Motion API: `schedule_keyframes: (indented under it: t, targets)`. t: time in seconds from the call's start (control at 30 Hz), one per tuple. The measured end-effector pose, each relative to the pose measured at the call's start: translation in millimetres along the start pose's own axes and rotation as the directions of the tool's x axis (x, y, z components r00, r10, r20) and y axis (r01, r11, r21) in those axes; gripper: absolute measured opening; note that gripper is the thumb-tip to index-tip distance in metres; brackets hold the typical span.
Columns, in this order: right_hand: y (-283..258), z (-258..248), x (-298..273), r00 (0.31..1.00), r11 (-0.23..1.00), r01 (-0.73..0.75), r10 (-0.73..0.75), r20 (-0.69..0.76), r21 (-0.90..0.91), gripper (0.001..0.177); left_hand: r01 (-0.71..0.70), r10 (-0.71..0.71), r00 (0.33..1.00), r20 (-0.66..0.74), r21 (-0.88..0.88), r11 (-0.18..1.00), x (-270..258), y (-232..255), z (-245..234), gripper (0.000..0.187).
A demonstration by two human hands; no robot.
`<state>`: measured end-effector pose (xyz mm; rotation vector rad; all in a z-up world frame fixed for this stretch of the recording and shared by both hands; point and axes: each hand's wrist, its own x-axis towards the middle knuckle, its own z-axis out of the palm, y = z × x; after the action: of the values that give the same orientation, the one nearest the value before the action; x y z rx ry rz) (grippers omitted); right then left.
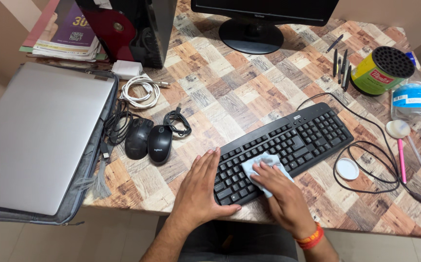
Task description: The person cleans a computer keyboard using a cloth and a spray bottle. They wipe the keys and the back of the keyboard, flipping it over to clean both sides. The person also handles a computer mouse and a laptop on the desk.
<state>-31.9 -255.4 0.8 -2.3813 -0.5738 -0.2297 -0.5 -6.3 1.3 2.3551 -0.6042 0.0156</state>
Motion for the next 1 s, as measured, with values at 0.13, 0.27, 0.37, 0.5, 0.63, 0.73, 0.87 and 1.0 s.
schedule_keyframes:
  t: [0.13, 0.27, 0.37, 0.5, 0.63, 0.73, 0.87, 1.0]
  targets:
    - [-15.1, 27.4, 13.5, 0.997, 1.000, 0.020, -0.019, -0.078, 0.008, 0.062, 0.001, -0.001, 1.000, -0.001, 0.005, 1.000, 0.4, -0.9, 2.0, 0.139]
    - [-29.6, 39.6, 17.0, 0.987, 0.986, 0.154, -0.156, 0.026, 0.069, 0.057, -0.004, 0.004, 1.000, 0.012, 0.053, 0.999, -0.9, -3.1, 1.3, 0.140]
    - [-29.6, 32.8, 12.7, 0.972, 0.976, 0.187, -0.200, 0.122, 0.108, 0.056, -0.034, 0.035, 0.999, -0.012, 0.036, 0.999, -4.9, -4.1, -5.1, 0.141]
    - [-28.8, 22.4, 11.2, 0.980, 0.988, 0.152, -0.147, 0.132, -0.024, 0.061, 0.131, -0.131, 0.991, 0.001, 0.016, 0.991, -10.4, 2.1, -9.6, 0.144]
    - [-29.9, 29.2, 21.8, 0.995, 0.994, 0.089, -0.087, 0.046, -0.061, 0.065, 0.132, -0.129, 0.989, 0.076, -0.044, 0.990, -7.4, 0.9, -13.9, 0.149]
    - [-30.4, 41.8, 36.3, 0.998, 0.996, 0.069, -0.068, 0.013, -0.065, 0.073, 0.090, -0.085, 0.994, 0.063, -0.095, 0.991, -6.3, -7.4, -16.0, 0.154]
    - [-45.0, 59.3, 38.4, 0.978, 0.983, 0.186, -0.185, 0.099, 0.005, 0.069, 0.104, -0.106, 0.994, -0.011, -0.118, 0.988, -10.0, -14.6, -3.6, 0.156]
    - [-43.7, 43.2, 26.2, 0.908, 0.956, 0.273, -0.293, 0.301, 0.105, 0.060, 0.112, -0.107, 0.989, -0.100, 0.037, 0.993, -13.2, -17.0, -0.5, 0.134]
